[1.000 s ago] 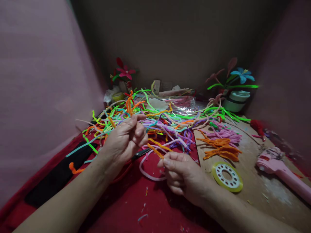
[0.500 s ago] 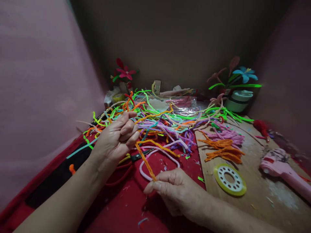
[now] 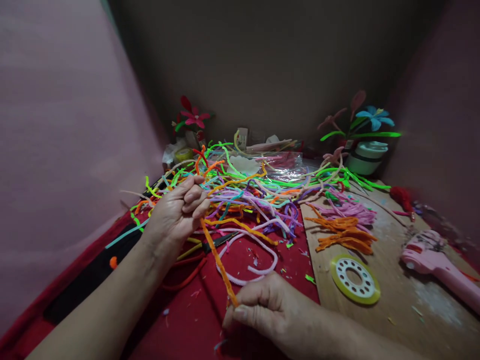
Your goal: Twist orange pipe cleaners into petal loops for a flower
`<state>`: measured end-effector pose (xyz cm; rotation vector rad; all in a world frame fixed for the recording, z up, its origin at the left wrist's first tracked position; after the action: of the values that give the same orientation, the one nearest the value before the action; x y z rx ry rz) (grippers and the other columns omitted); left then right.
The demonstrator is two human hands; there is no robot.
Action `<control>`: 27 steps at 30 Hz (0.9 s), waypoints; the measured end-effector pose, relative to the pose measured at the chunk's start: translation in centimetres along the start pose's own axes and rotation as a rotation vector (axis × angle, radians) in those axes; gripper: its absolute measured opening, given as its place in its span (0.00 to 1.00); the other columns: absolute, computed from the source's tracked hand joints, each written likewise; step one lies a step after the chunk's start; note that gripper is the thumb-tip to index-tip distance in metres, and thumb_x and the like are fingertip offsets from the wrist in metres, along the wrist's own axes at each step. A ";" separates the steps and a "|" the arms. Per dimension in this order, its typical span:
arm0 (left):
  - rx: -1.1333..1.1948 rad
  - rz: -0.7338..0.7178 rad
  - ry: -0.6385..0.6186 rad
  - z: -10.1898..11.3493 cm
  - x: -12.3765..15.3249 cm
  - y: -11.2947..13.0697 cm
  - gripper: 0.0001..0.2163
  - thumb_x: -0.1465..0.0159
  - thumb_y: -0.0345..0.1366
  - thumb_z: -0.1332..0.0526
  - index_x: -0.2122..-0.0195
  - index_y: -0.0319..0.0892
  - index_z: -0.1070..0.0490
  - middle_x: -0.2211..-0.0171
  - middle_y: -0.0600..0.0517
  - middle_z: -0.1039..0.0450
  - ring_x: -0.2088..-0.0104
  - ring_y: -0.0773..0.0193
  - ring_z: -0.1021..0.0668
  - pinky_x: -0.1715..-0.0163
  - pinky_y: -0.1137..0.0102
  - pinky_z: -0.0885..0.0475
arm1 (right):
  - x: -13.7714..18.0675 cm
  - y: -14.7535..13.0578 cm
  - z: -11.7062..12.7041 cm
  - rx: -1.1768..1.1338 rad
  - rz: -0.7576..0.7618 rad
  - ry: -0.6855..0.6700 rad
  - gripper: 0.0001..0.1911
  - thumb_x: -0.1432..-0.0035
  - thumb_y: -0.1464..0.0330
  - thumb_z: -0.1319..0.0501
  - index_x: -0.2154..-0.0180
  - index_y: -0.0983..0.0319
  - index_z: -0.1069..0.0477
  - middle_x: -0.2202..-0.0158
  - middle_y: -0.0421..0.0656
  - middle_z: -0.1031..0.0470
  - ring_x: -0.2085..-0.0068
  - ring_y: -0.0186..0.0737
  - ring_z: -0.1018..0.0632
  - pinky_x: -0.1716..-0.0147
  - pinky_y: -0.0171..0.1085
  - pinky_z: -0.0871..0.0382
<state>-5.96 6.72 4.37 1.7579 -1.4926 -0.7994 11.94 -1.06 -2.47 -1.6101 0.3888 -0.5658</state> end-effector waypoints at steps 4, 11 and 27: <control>-0.071 -0.089 0.003 0.5 -0.2 1.0 0.10 0.37 0.24 0.50 0.72 0.35 0.33 0.89 0.62 0.51 0.90 0.76 0.47 0.91 0.81 0.47 | 0.4 -0.2 -0.3 0.056 0.029 -0.130 0.15 0.44 0.64 0.43 0.70 0.68 0.23 0.80 0.38 0.34 0.76 0.28 0.35 0.76 0.26 0.41; -0.369 -0.213 -0.069 1.2 -0.7 0.9 0.04 0.40 0.32 0.43 0.69 0.39 0.31 0.86 0.61 0.44 0.88 0.76 0.44 0.87 0.79 0.43 | 0.9 -0.8 0.0 0.126 0.101 -0.146 0.15 0.42 0.66 0.44 0.64 0.71 0.23 0.78 0.38 0.35 0.74 0.28 0.35 0.73 0.26 0.41; -2.077 -0.628 -0.371 2.0 -0.9 -3.8 0.08 0.37 0.38 0.47 0.66 0.42 0.30 0.63 0.47 0.33 0.63 0.60 0.29 0.65 0.68 0.33 | 1.0 -0.3 0.0 0.128 0.001 -0.207 0.16 0.45 0.66 0.42 0.81 0.66 0.36 0.83 0.33 0.51 0.79 0.24 0.46 0.82 0.28 0.54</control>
<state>-5.62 7.78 0.13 0.2772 0.2804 -1.9126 12.71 -1.54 -2.10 -1.5274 0.1949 -0.4105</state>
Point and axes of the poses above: each hand's wrist, its own x-axis away from the middle knuckle, its own z-axis out of the back of the hand, y = z × x, the point moved 2 cm from there along -x, towards the middle knuckle
